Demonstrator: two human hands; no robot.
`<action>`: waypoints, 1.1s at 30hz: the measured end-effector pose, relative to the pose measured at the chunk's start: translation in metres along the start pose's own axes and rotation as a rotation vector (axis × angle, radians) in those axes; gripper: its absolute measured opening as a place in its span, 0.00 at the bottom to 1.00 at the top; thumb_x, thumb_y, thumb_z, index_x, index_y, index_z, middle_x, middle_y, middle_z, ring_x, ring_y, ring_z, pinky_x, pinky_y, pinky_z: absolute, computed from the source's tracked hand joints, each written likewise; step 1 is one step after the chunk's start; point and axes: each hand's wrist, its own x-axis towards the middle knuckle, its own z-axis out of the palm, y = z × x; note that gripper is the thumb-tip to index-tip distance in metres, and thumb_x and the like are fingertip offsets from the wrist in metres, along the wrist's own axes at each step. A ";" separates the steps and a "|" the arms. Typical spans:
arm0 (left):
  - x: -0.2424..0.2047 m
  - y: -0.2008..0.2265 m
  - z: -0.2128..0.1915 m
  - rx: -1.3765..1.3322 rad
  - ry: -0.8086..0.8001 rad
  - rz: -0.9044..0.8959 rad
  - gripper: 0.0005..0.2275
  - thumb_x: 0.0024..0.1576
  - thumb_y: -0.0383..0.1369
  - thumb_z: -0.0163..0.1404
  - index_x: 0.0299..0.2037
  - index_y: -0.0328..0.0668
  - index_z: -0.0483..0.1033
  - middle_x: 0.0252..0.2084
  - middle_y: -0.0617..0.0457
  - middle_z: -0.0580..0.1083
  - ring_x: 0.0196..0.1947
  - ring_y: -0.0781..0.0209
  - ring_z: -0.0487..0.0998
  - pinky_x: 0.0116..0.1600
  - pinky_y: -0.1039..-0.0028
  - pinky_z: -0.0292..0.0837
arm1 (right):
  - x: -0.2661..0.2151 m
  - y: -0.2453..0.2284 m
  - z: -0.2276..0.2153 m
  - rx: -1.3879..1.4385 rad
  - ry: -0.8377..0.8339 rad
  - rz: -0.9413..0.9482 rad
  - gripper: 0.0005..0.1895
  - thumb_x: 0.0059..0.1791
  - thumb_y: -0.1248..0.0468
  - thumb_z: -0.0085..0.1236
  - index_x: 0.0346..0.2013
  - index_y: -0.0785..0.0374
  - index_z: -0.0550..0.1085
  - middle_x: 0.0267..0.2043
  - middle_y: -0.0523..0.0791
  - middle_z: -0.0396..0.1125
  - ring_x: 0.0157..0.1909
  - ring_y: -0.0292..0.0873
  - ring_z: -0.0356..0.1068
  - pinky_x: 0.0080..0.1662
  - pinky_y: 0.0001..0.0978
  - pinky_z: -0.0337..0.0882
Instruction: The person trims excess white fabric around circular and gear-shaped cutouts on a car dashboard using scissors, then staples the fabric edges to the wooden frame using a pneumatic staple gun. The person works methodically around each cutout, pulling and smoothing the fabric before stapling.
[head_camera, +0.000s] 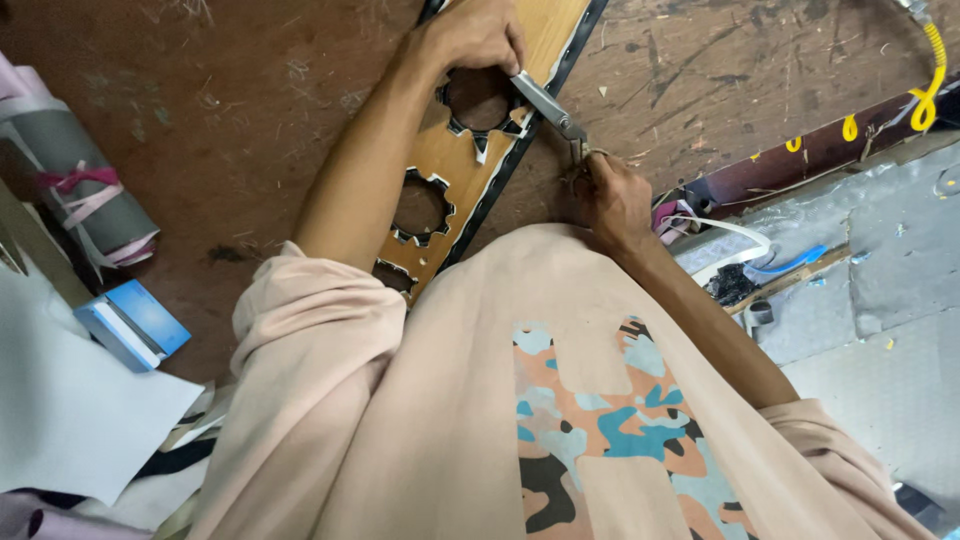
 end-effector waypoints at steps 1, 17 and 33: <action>0.000 0.001 0.001 -0.005 0.017 0.012 0.09 0.50 0.30 0.64 0.41 0.49 0.87 0.34 0.54 0.82 0.31 0.65 0.79 0.38 0.70 0.74 | -0.001 0.001 0.000 0.007 0.004 -0.006 0.09 0.47 0.67 0.63 0.39 0.62 0.72 0.36 0.53 0.70 0.37 0.60 0.72 0.37 0.51 0.71; -0.092 0.017 0.045 -0.734 0.439 0.038 0.12 0.51 0.19 0.54 0.44 0.41 0.78 0.37 0.56 0.77 0.34 0.69 0.77 0.37 0.76 0.79 | -0.017 0.065 -0.051 0.488 -0.247 0.391 0.13 0.48 0.67 0.68 0.45 0.68 0.76 0.39 0.46 0.77 0.41 0.34 0.76 0.44 0.27 0.76; -0.084 0.082 0.153 -0.299 1.010 -0.304 0.19 0.48 0.30 0.67 0.46 0.39 0.74 0.42 0.44 0.71 0.42 0.45 0.75 0.44 0.61 0.72 | 0.069 0.137 -0.115 -0.215 -0.282 -0.311 0.16 0.37 0.68 0.71 0.38 0.59 0.78 0.45 0.50 0.74 0.44 0.59 0.74 0.45 0.48 0.74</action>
